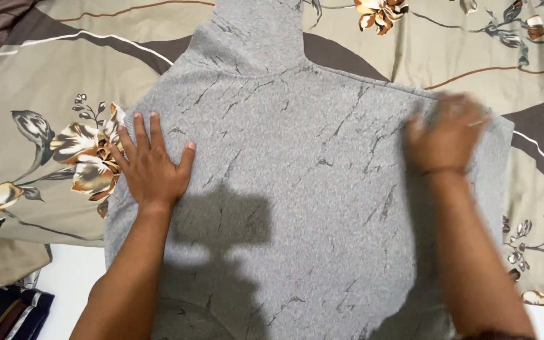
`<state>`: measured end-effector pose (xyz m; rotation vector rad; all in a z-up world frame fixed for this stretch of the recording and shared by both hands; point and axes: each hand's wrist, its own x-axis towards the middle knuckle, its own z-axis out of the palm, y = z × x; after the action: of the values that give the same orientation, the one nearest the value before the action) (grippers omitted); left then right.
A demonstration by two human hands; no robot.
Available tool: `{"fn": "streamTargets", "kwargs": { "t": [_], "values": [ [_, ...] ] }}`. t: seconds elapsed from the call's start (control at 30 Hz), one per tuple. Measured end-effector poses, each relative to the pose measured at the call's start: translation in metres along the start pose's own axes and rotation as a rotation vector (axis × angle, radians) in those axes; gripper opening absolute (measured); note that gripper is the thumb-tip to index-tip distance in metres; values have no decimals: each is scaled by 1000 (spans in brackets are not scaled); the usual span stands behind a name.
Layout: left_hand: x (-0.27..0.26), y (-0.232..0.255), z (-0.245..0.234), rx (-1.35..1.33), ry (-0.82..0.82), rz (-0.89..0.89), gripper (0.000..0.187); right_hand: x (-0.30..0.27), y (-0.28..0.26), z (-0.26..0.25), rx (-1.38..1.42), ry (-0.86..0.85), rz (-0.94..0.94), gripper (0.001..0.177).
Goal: Folding a grey t-shirt on the edge of a bed.
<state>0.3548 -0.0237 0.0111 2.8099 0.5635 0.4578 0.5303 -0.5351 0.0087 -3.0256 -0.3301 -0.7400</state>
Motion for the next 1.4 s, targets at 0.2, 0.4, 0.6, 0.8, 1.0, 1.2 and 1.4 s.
{"fn": "streamTargets", "kwargs": {
  "t": [0.2, 0.4, 0.6, 0.8, 1.0, 1.2, 1.4],
  "values": [
    [-3, -3, 1, -12, -3, 56, 88, -28, -109, -40, 202, -414, 170, 94],
    [-1, -2, -1, -1, 4, 33, 89, -25, -85, -46, 232, -485, 82, 89],
    [-3, -4, 2, -9, 14, 46, 88, -24, 2, -48, 136, -486, 278, 86],
    [-4, -3, 0, -4, -5, 39, 89, -26, 42, -42, 256, -460, 338, 85],
    [0, -5, 3, 5, -10, 30, 89, -56, 89, -31, 807, -108, 390, 61],
    [-3, -5, 1, -13, -27, 29, 89, -106, 85, -60, 240, -176, 237, 55],
    [-2, -8, 4, 27, -6, 39, 90, -155, 8, -100, 320, -173, 154, 63]
  ]
}}
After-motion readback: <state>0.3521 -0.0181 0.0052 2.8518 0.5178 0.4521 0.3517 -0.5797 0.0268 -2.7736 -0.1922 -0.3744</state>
